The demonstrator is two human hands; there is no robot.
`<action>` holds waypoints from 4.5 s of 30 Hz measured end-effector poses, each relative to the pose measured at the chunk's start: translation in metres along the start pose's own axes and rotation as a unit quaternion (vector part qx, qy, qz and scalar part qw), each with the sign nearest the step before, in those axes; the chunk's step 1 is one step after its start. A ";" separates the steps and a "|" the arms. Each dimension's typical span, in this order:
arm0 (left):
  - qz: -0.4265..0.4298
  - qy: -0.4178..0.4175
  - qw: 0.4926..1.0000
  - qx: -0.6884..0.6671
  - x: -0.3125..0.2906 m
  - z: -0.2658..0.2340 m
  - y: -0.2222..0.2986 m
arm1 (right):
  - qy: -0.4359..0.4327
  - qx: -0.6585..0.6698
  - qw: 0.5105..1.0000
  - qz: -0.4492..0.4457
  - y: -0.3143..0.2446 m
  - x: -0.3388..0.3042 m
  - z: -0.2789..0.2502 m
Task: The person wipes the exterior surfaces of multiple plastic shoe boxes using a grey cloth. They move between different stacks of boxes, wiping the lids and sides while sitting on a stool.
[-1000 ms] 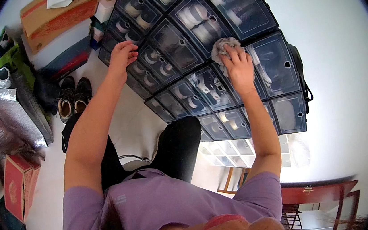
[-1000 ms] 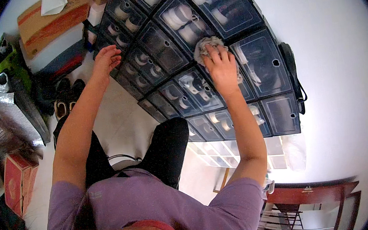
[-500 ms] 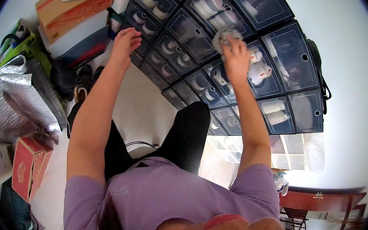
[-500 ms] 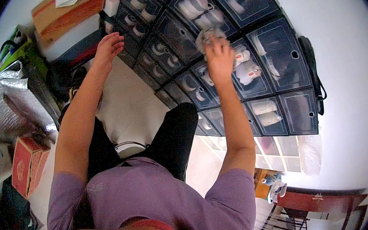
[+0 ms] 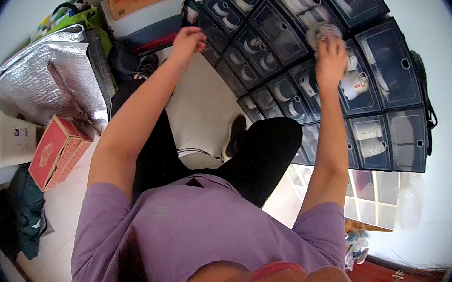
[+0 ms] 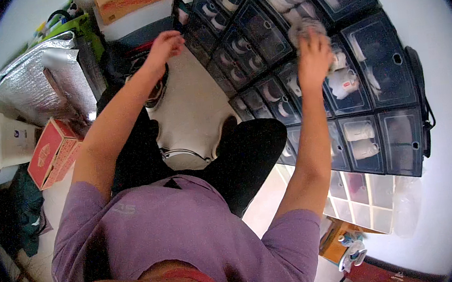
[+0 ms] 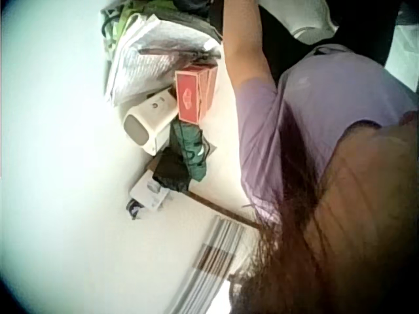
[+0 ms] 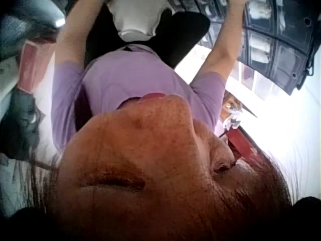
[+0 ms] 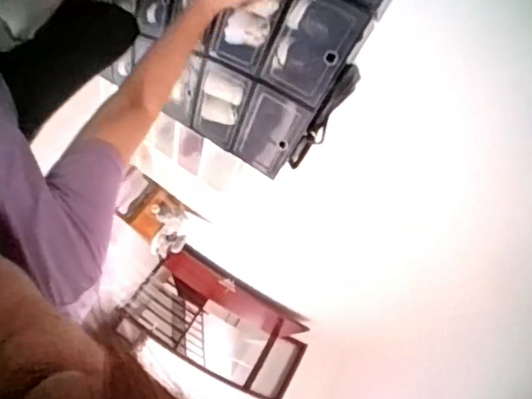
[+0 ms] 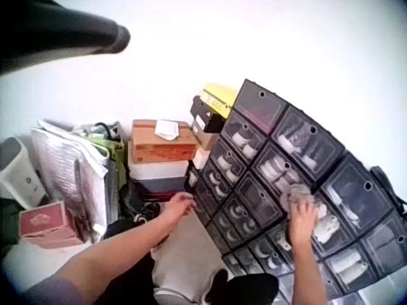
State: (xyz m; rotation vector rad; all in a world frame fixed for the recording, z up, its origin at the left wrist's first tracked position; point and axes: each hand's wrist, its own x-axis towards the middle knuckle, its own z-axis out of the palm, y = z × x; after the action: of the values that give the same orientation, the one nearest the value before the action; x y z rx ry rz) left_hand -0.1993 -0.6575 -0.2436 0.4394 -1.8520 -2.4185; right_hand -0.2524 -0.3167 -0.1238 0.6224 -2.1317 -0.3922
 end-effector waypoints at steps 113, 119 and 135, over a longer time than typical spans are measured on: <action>-0.015 -0.192 0.972 0.137 0.057 0.047 -0.073 | 0.112 0.104 0.982 0.112 -0.030 -0.008 0.011; 0.015 -0.299 0.917 0.263 0.064 0.022 -0.085 | -0.010 -0.025 0.998 -0.057 -0.028 0.024 0.058; 0.118 -0.287 0.914 0.263 0.078 0.020 -0.063 | -0.112 0.125 0.979 -0.114 -0.079 0.085 0.105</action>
State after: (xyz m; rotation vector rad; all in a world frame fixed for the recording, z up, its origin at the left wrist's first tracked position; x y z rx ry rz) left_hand -0.2713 -0.6385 -0.3131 -0.5251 -2.6049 -1.9882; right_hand -0.3575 -0.4237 -0.1675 1.0140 -2.3523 -0.3320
